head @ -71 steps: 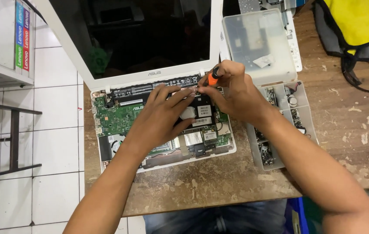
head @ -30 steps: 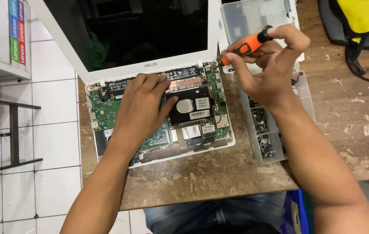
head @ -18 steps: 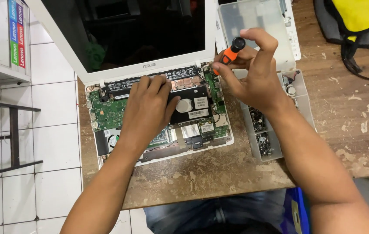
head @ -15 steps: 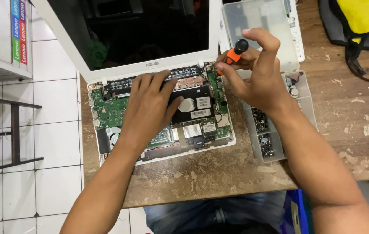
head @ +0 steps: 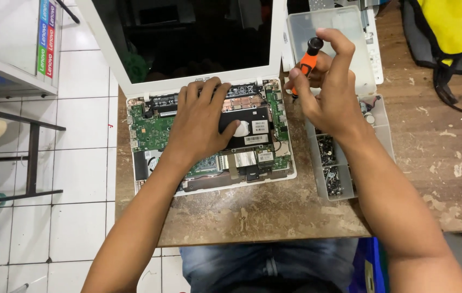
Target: Securing internal components of a laptop using a screwdriver and screws from a parts organizer.
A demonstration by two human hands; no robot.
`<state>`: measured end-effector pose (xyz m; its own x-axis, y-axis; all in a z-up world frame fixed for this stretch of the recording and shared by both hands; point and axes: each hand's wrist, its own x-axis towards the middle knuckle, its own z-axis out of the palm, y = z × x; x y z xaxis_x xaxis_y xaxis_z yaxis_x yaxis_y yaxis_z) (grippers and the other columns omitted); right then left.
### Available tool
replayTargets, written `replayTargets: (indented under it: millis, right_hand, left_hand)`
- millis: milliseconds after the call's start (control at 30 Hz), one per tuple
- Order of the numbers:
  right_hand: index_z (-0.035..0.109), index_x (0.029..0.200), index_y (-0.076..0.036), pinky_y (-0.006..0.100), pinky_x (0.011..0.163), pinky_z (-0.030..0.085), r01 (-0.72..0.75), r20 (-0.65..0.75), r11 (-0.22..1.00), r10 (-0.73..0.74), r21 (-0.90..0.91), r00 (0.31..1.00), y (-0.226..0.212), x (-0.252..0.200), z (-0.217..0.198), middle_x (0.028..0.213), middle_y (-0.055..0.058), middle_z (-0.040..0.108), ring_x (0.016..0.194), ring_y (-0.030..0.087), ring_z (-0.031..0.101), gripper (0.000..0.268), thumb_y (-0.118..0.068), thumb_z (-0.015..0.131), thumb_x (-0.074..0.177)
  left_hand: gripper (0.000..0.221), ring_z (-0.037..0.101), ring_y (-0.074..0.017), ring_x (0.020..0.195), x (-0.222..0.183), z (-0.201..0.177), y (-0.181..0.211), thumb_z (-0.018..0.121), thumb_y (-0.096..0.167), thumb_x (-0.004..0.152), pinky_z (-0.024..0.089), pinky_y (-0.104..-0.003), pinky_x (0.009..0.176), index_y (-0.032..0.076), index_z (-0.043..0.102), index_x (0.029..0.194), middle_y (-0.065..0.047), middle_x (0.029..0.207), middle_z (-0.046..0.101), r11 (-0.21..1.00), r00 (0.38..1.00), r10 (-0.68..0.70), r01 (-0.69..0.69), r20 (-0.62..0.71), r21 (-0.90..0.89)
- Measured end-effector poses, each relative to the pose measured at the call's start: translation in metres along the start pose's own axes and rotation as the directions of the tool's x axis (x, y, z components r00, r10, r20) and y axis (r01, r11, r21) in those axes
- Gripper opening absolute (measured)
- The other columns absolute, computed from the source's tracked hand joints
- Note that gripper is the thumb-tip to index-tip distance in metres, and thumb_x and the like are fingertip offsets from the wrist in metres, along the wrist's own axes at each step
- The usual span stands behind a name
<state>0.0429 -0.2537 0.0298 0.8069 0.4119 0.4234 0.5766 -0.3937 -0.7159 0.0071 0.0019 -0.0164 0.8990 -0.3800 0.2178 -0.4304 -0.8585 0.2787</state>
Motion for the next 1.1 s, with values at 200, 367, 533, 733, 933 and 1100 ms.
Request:
replayTargets:
  millis: [200, 367, 533, 733, 933, 1100]
  right_hand:
    - [0.018, 0.154, -0.009, 0.03, 0.066, 0.059, -0.1, -0.022, 0.995, 0.1, -0.005, 0.995, 0.0, -0.001, -0.002, 0.091, 0.011, 0.063, 0.075, 0.022, 0.074, 0.053, 0.003, 0.051, 0.115]
    - [0.029, 0.151, -0.001, 0.028, 0.051, 0.044, -0.024, -0.048, 0.996, 0.02, -0.085, 0.999, 0.021, 0.001, 0.001, 0.08, 0.007, 0.051, 0.058, 0.018, 0.056, 0.046, 0.01, 0.048, 0.111]
    - [0.049, 0.142, 0.008, 0.03, 0.056, 0.032, -0.017, -0.086, 0.995, 0.008, -0.102, 0.996, 0.013, 0.003, 0.003, 0.077, 0.005, 0.04, 0.063, 0.015, 0.04, 0.034, 0.009, 0.05, 0.108]
    - [0.051, 0.146, 0.001, 0.038, 0.091, 0.052, 0.112, -0.081, 0.972, -0.131, -0.208, 0.988, 0.012, 0.004, 0.001, 0.115, 0.017, 0.05, 0.1, 0.027, 0.064, 0.053, 0.002, 0.082, 0.104]
    - [0.052, 0.143, 0.012, 0.045, 0.104, 0.054, 0.091, -0.008, 0.983, -0.093, -0.163, 0.996, 0.02, 0.009, -0.002, 0.118, 0.021, 0.07, 0.11, 0.033, 0.068, 0.052, 0.002, 0.081, 0.101]
    - [0.057, 0.111, -0.003, 0.026, 0.067, 0.038, -0.172, 0.013, 0.985, 0.171, 0.005, 0.985, 0.01, 0.009, -0.008, 0.089, 0.004, 0.047, 0.075, 0.015, 0.044, 0.026, -0.002, 0.081, 0.103]
  left_hand:
    - [0.072, 0.046, -0.0354, 0.113, -0.005, -0.003, 0.007, 0.077, 0.051, 0.08, 0.039, -0.051, 0.092, 0.004, 0.054, 0.13, -0.013, 0.128, 0.052, 0.999, 0.996, -0.042, 0.041, 0.08, 0.013]
    - [0.071, 0.047, -0.0349, 0.113, -0.033, -0.009, 0.026, 0.075, 0.051, 0.082, 0.039, -0.05, 0.092, 0.004, 0.053, 0.131, -0.013, 0.13, 0.052, 0.999, 0.994, -0.042, 0.04, 0.103, 0.017]
    - [0.068, 0.049, -0.0363, 0.11, -0.057, -0.012, 0.042, 0.074, 0.048, 0.082, 0.04, -0.051, 0.088, 0.003, 0.055, 0.129, -0.013, 0.128, 0.054, 0.999, 0.999, -0.033, 0.034, 0.042, -0.023]
    - [0.067, 0.048, -0.041, 0.116, -0.062, -0.018, 0.058, 0.063, 0.046, 0.09, 0.039, -0.058, 0.091, 0.019, 0.049, 0.149, -0.018, 0.131, 0.053, 0.993, 0.987, -0.046, 0.028, 0.154, 0.117]
    - [0.069, 0.048, -0.0447, 0.117, -0.045, -0.025, 0.071, 0.07, 0.031, 0.088, 0.046, -0.064, 0.09, 0.017, 0.043, 0.15, -0.022, 0.13, 0.049, 0.986, 0.935, -0.104, 0.053, 0.338, 0.158]
    - [0.073, 0.052, -0.045, 0.109, -0.045, -0.025, 0.076, 0.078, 0.014, 0.076, 0.049, -0.065, 0.087, 0.011, 0.051, 0.144, -0.025, 0.12, 0.053, 0.988, 0.953, -0.104, 0.067, 0.283, 0.138]
